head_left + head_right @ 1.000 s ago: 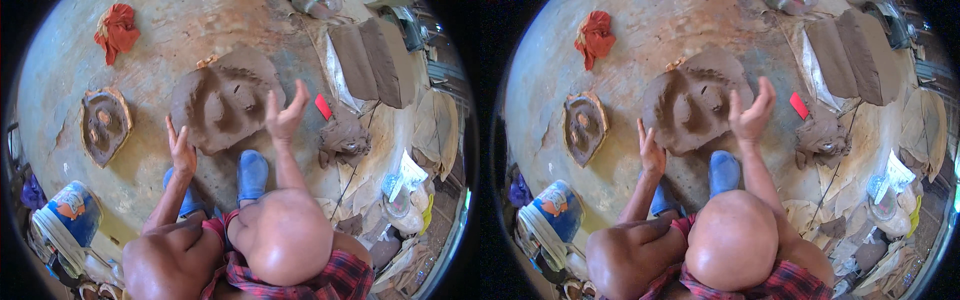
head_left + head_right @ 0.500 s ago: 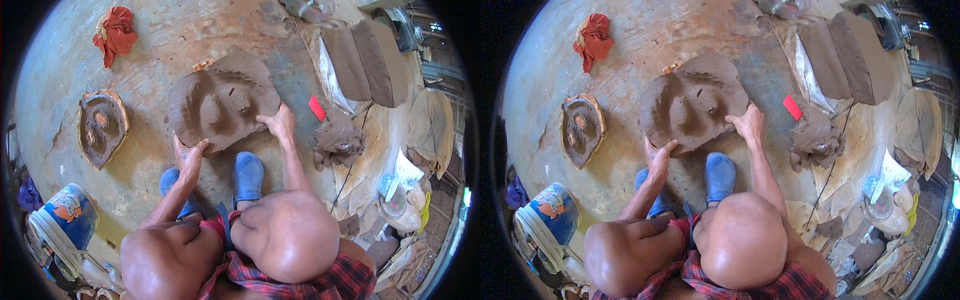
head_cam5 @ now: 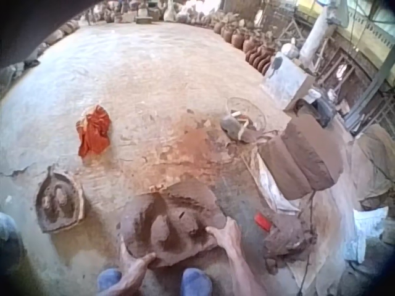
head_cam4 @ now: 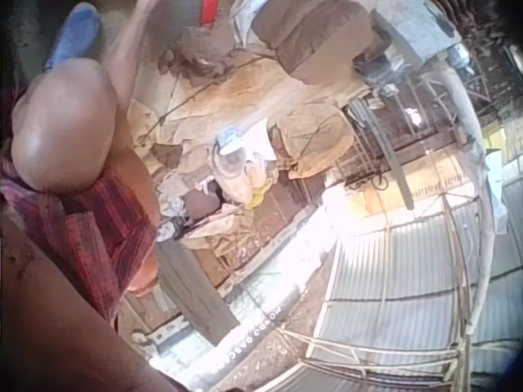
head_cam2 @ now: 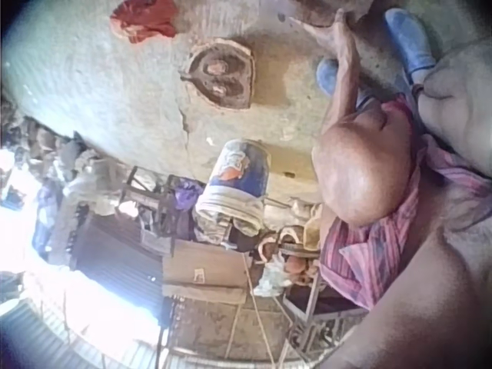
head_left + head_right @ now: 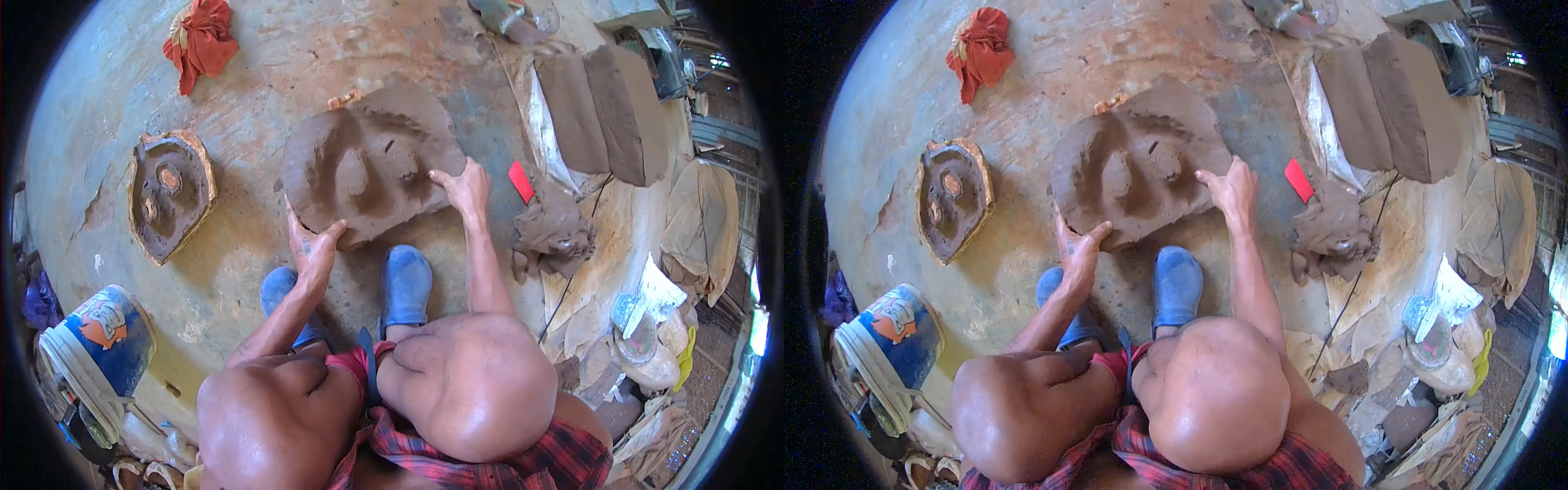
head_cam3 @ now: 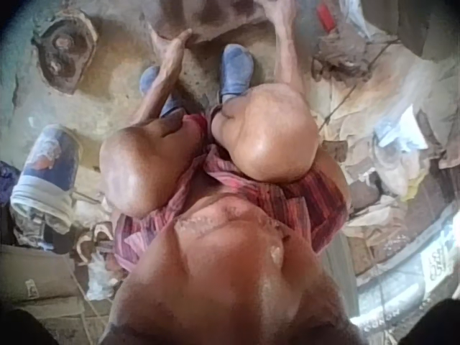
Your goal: The person presses clay into a mold, rolls a piece of clay by hand, shapes the molded clay piece, and trims excess clay using a scraper.
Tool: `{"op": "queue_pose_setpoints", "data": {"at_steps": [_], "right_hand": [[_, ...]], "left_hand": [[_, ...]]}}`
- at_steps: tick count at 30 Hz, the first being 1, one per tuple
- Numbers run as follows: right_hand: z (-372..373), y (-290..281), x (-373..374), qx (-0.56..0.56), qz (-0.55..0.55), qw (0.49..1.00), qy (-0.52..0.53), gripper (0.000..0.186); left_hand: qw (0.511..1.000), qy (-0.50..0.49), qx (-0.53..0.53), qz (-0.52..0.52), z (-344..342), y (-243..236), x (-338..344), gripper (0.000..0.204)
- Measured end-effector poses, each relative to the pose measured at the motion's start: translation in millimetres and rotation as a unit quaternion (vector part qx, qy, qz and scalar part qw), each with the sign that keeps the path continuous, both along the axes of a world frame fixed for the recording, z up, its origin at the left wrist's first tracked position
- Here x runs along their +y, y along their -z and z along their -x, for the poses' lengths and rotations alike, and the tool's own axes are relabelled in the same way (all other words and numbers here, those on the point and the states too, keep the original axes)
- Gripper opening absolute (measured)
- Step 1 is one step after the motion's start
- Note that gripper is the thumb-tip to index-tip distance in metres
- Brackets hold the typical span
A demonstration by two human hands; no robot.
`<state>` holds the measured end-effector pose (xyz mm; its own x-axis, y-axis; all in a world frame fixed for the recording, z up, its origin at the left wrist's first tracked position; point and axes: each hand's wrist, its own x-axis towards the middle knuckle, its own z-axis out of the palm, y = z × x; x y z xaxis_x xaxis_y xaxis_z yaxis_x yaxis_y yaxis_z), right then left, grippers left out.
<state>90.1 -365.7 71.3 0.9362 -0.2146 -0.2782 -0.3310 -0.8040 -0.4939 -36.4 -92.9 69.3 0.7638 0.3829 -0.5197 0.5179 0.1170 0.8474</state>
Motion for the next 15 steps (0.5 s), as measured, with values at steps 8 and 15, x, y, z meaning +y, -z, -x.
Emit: {"op": "queue_pose_setpoints", "data": {"at_steps": [8,15], "right_hand": [[-17.5,-6.3,3.8,0.022,0.034,0.999,0.023,0.095],[-15.9,-4.4,8.8,-0.011,0.064,0.998,0.024,0.098]], "left_hand": [[1.000,0.006,-0.012,-0.015,-8.7,-2.8,-1.5,0.112],[0.999,0.006,-0.013,-0.037,-10.5,3.3,-0.2,0.116]]}}
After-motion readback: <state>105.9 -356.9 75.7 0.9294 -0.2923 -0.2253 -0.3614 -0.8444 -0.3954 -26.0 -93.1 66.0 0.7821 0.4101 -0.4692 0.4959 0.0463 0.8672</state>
